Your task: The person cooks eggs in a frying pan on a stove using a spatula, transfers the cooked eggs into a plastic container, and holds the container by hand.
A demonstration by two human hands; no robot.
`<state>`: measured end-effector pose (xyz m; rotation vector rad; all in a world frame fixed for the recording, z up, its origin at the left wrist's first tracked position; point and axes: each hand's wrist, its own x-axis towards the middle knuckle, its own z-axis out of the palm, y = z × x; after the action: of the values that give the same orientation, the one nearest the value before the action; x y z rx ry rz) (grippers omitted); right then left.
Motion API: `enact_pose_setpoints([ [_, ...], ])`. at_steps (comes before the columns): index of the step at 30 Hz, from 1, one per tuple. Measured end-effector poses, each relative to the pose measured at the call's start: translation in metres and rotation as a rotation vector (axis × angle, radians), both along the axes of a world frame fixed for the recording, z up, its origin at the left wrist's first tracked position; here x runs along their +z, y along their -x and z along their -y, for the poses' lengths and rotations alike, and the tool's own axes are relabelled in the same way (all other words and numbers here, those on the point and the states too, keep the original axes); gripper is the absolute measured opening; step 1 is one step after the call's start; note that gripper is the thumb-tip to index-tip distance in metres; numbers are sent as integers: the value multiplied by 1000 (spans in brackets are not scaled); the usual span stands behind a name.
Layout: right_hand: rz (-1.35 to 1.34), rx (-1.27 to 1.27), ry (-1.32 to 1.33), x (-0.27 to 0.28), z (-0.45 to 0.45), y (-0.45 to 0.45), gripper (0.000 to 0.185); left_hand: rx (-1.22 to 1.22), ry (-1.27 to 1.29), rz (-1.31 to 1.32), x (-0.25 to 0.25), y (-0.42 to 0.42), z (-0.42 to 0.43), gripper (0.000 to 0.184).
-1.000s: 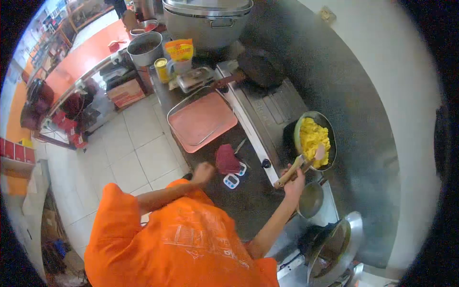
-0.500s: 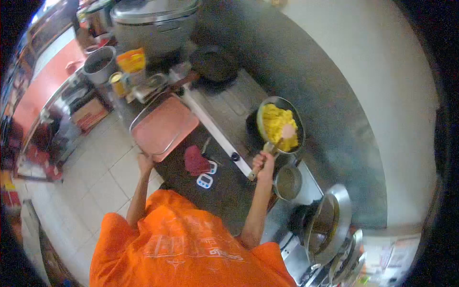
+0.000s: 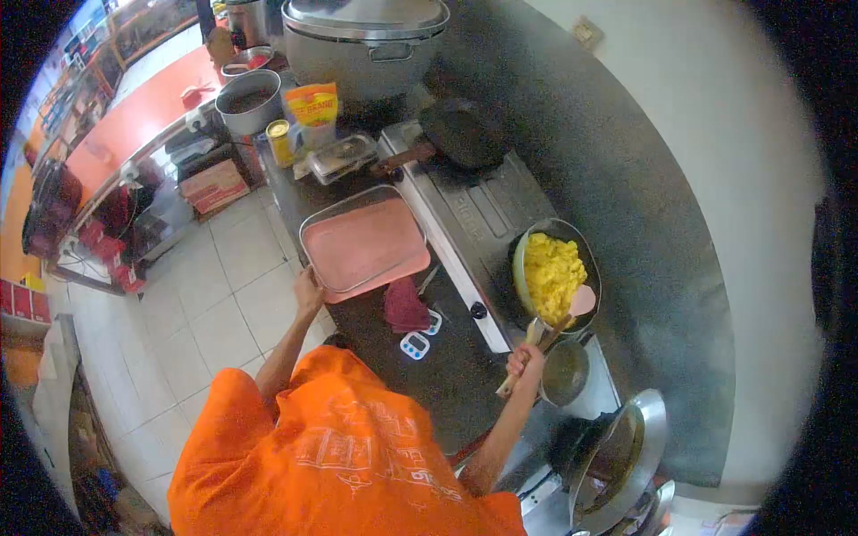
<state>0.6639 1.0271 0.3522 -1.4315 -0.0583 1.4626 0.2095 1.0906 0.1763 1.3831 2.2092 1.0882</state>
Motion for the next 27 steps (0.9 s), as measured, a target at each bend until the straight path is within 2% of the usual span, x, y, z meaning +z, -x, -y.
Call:
enact_pose_setpoints([
  [2,-29,-7,27,-15,8,-11,20,-76,-32,42,-43,14,3,22],
  [4,-78,-66,62,-14,14,-3,19,-244,197,33,-13,18,-2,26],
  [6,14,-24,79,1,19,10,19,-133,178,37,15,3,-1,32],
  [9,71,7,90,32,23,25,18,-185,159,107,-2,13,1,39],
  [13,-3,24,141,48,39,28,10,-233,210,308,-18,20,-2,43],
  [15,67,-34,244,62,49,36,8,-251,248,343,-32,34,-5,42],
  [17,45,0,273,80,53,44,8,-218,227,193,-64,53,-5,41],
  [19,-40,49,209,100,65,51,11,-289,242,257,-58,61,-18,44],
  [22,-46,77,228,127,75,69,11,-312,392,249,6,60,-34,45],
  [25,-58,16,282,145,78,100,13,-378,382,69,7,82,-44,44],
  [27,-146,23,250,142,89,110,14,-387,404,235,13,90,-56,41],
])
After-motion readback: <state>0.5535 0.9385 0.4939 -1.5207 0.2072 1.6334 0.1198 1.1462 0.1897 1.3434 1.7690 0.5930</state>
